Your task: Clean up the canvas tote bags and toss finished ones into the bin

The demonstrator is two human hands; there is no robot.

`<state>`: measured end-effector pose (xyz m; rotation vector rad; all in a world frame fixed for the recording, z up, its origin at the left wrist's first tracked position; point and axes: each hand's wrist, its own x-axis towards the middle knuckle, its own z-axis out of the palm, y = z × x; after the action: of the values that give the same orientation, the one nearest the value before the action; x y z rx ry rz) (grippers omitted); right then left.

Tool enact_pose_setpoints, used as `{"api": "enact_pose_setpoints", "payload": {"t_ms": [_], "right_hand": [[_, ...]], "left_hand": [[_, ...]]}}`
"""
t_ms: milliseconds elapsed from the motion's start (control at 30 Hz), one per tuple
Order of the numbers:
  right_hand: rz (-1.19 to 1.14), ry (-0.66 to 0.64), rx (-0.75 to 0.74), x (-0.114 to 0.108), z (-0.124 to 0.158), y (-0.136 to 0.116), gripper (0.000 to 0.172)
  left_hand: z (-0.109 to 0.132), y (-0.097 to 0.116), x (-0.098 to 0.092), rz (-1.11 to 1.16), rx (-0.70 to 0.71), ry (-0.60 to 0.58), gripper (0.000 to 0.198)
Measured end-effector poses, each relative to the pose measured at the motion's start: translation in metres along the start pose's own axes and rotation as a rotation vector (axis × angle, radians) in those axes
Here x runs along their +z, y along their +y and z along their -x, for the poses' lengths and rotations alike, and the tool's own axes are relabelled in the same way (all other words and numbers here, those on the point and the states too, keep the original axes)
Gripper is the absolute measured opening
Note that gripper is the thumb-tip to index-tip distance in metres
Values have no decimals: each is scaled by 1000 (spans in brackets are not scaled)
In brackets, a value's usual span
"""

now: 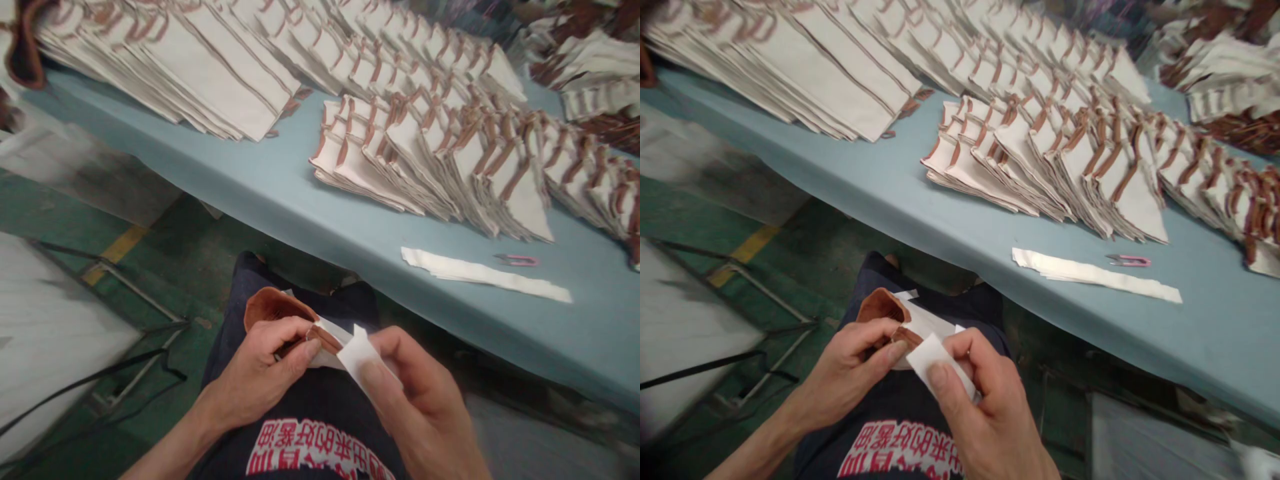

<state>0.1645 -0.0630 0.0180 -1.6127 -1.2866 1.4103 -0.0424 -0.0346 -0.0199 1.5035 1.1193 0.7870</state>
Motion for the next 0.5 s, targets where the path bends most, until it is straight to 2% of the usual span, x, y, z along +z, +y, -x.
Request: {"api": "enact_pose_setpoints", "payload": {"t_ms": [100, 233, 500], "right_hand": [[99, 5, -53, 2, -1, -13, 31], [176, -28, -76, 2, -13, -10, 32], [240, -23, -70, 7, -14, -3, 34]], "left_hand": [[-10, 9, -3, 24, 35, -45, 23], [-13, 14, -4, 66, 23, -103, 24], [-5, 12, 2, 98, -24, -69, 27]]}}
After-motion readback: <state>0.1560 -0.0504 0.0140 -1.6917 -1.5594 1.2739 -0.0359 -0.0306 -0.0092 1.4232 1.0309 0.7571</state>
